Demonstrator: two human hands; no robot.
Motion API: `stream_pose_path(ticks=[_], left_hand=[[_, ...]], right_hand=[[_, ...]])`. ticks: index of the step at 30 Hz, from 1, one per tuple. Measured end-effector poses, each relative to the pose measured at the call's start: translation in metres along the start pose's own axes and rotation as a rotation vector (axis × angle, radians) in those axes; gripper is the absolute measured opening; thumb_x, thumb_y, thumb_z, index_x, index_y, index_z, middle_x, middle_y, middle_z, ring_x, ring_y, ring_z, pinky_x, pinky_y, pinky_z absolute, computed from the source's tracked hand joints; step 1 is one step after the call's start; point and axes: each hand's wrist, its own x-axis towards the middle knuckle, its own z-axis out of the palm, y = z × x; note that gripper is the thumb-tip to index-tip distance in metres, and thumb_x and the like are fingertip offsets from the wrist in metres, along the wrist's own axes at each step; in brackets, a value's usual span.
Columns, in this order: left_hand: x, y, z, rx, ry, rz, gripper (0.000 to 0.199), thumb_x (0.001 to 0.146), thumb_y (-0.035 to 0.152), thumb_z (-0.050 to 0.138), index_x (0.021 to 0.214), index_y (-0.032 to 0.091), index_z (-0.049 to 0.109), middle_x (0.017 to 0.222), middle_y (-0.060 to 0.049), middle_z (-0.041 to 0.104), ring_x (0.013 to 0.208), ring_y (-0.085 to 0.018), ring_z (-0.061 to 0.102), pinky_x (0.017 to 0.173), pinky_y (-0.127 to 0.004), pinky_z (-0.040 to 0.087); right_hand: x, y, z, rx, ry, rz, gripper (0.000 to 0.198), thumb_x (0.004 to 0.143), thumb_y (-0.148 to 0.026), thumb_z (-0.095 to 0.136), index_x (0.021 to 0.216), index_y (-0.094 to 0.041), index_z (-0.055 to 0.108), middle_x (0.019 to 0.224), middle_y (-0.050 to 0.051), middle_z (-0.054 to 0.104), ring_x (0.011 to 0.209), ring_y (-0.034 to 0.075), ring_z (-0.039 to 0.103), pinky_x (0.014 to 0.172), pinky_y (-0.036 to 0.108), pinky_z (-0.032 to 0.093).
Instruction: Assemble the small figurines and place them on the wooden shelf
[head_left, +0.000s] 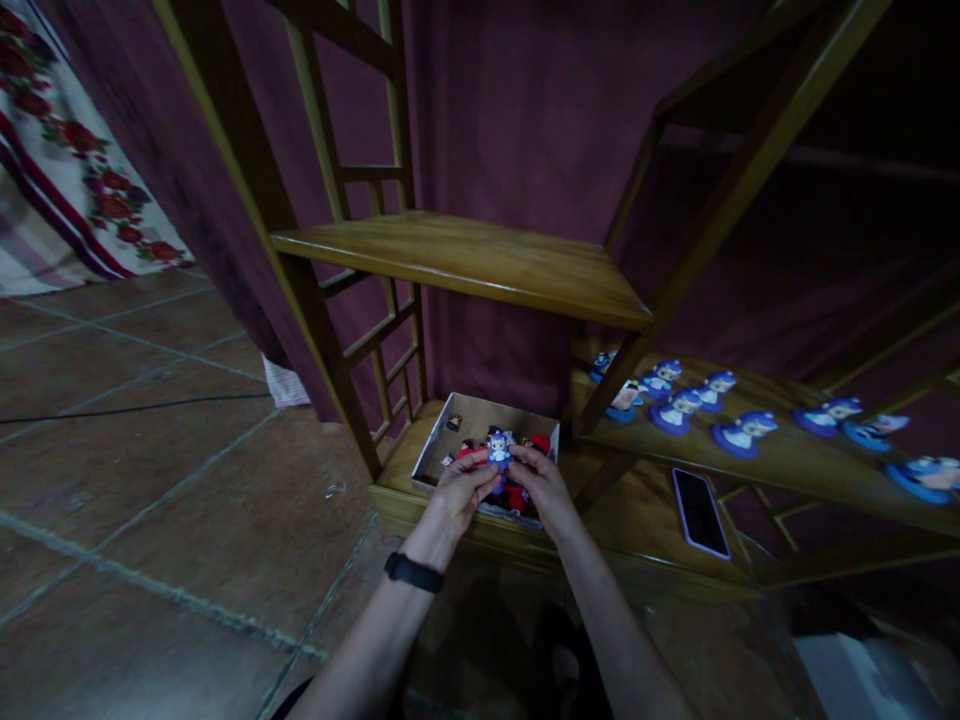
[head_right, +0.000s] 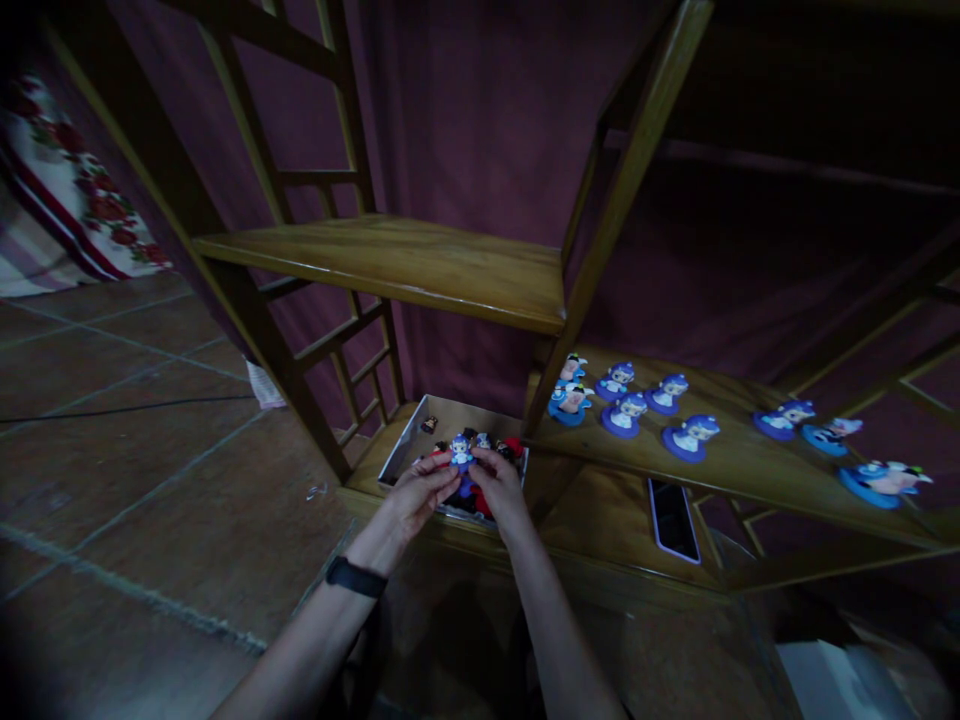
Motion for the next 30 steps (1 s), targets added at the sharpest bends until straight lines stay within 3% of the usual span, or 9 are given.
stream_pose_path(ticks=[12, 20, 24, 30], left_hand=[[0.002, -0.007, 0.0, 0.069, 0.04, 0.118, 0.038, 0.052, 0.003, 0.074, 0.084, 0.015, 0.059, 0.062, 0.001, 0.062, 0.06, -0.011, 0.062, 0.065, -0.025, 0.05], [0.001, -0.013, 0.007, 0.231, 0.017, 0.335, 0.035, 0.05, 0.006, 0.072, 0.081, 0.015, 0.057, 0.06, 0.002, 0.061, 0.057, -0.011, 0.057, 0.06, -0.023, 0.045], [-0.002, -0.014, 0.013, 0.35, 0.024, 0.469, 0.032, 0.051, 0.003, 0.068, 0.078, 0.017, 0.056, 0.066, 0.003, 0.06, 0.059, -0.01, 0.054, 0.06, -0.02, 0.043], [-0.008, -0.016, 0.012, 0.499, 0.035, 0.542, 0.036, 0.053, 0.001, 0.067, 0.084, 0.019, 0.061, 0.085, -0.002, 0.061, 0.067, -0.011, 0.055, 0.066, -0.021, 0.042]], right_hand=[[-0.001, 0.001, 0.004, 0.072, -0.005, 0.01, 0.036, 0.058, -0.031, 0.07, 0.091, -0.018, 0.065, 0.092, 0.004, 0.068, 0.082, 0.019, 0.062, 0.076, 0.033, 0.049], [0.002, 0.008, 0.004, 0.1, -0.056, 0.017, 0.031, 0.061, -0.028, 0.067, 0.09, -0.019, 0.065, 0.091, 0.004, 0.069, 0.085, 0.02, 0.062, 0.077, 0.034, 0.048], [0.002, 0.009, 0.003, 0.112, -0.084, 0.037, 0.032, 0.062, -0.03, 0.065, 0.092, -0.017, 0.065, 0.094, 0.006, 0.068, 0.088, 0.022, 0.062, 0.077, 0.035, 0.048], [-0.002, 0.002, 0.004, 0.185, -0.101, 0.044, 0.027, 0.061, -0.026, 0.066, 0.087, -0.017, 0.065, 0.092, 0.006, 0.069, 0.086, 0.022, 0.063, 0.078, 0.035, 0.048]])
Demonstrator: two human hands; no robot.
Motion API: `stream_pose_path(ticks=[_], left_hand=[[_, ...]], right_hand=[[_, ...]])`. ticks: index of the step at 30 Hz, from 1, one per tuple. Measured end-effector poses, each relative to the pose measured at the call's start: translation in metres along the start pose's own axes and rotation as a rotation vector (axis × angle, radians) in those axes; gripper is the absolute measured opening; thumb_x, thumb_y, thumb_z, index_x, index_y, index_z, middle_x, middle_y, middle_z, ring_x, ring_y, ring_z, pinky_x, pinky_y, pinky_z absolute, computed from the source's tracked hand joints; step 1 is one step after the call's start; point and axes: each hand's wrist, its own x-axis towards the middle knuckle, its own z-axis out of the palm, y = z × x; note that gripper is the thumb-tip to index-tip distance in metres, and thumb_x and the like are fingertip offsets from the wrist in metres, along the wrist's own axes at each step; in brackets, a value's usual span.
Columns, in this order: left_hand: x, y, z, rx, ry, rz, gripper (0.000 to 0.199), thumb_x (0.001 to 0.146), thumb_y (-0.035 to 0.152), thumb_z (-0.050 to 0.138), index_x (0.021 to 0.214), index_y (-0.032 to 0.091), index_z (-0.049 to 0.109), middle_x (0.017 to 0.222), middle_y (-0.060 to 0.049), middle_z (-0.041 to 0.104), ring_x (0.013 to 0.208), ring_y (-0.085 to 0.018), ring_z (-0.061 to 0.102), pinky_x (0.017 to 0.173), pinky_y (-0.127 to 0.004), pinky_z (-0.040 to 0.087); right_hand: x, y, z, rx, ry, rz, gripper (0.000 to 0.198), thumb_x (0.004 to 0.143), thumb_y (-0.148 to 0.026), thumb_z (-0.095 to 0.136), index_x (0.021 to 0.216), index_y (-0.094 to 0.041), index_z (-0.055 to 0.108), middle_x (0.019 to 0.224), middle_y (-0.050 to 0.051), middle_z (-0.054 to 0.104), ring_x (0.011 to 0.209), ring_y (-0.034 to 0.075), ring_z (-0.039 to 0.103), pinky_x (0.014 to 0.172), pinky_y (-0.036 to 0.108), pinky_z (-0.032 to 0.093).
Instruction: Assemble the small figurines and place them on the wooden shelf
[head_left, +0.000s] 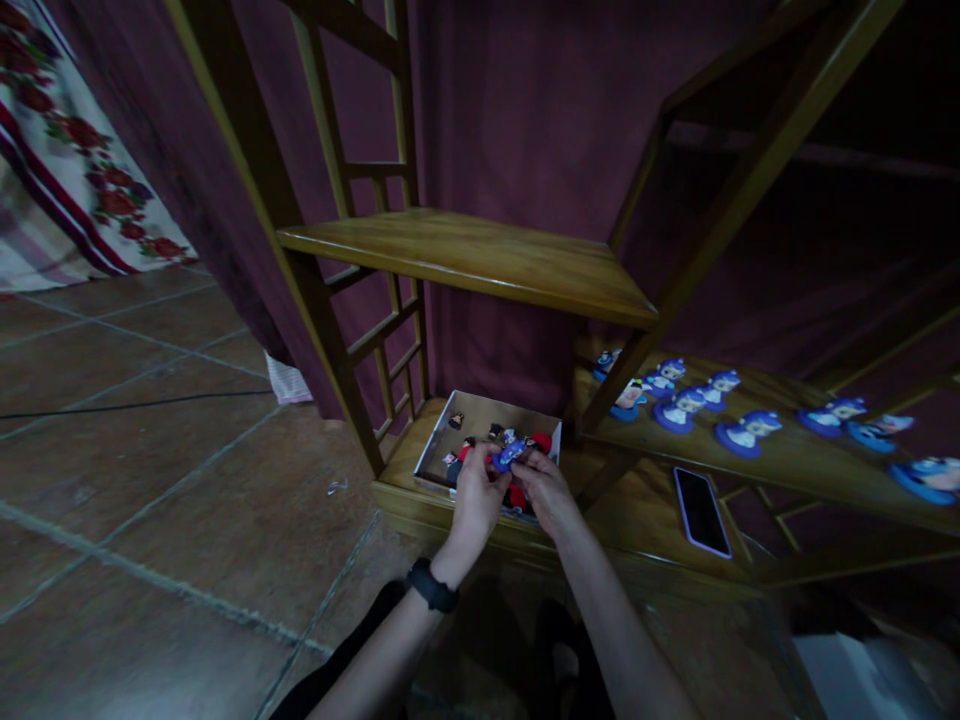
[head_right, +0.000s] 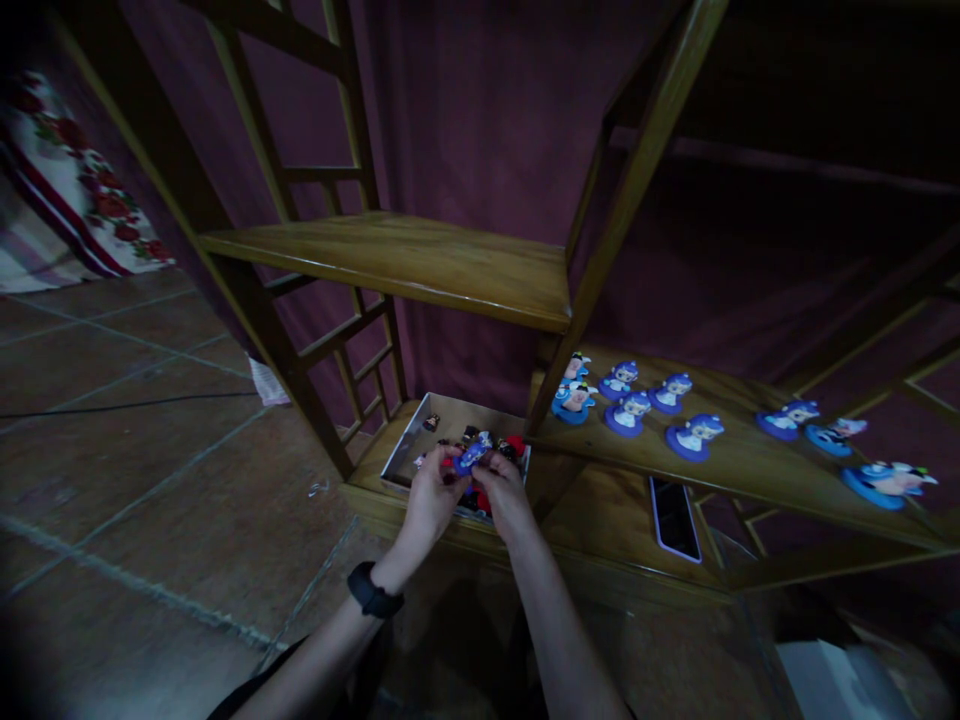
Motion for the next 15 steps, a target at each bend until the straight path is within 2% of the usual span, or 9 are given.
stream_pose_path(ticks=[3, 9, 15], left_hand=[[0.001, -0.003, -0.002, 0.012, -0.01, 0.012, 0.037, 0.055, 0.002, 0.068, 0.087, 0.02, 0.063, 0.089, -0.003, 0.061, 0.071, -0.012, 0.056, 0.069, -0.021, 0.043], [0.01, -0.006, -0.006, -0.201, 0.016, -0.22, 0.038, 0.053, 0.005, 0.071, 0.089, 0.014, 0.064, 0.063, 0.001, 0.062, 0.056, -0.011, 0.054, 0.06, -0.022, 0.043], [0.012, -0.001, -0.009, -0.309, -0.074, -0.323, 0.04, 0.05, 0.015, 0.077, 0.088, 0.012, 0.067, 0.071, -0.004, 0.067, 0.061, -0.012, 0.058, 0.062, -0.023, 0.045]], right_hand=[[0.001, 0.001, -0.001, -0.004, 0.004, -0.002, 0.027, 0.061, -0.025, 0.067, 0.087, -0.018, 0.065, 0.093, 0.006, 0.069, 0.087, 0.022, 0.063, 0.079, 0.035, 0.048], [0.002, 0.005, -0.005, -0.006, 0.072, -0.028, 0.033, 0.061, -0.03, 0.069, 0.092, -0.018, 0.065, 0.096, 0.006, 0.068, 0.09, 0.022, 0.062, 0.081, 0.037, 0.049], [-0.002, 0.003, -0.003, -0.017, 0.071, -0.02, 0.034, 0.062, -0.033, 0.069, 0.093, -0.018, 0.065, 0.097, 0.007, 0.067, 0.09, 0.023, 0.063, 0.081, 0.04, 0.049]])
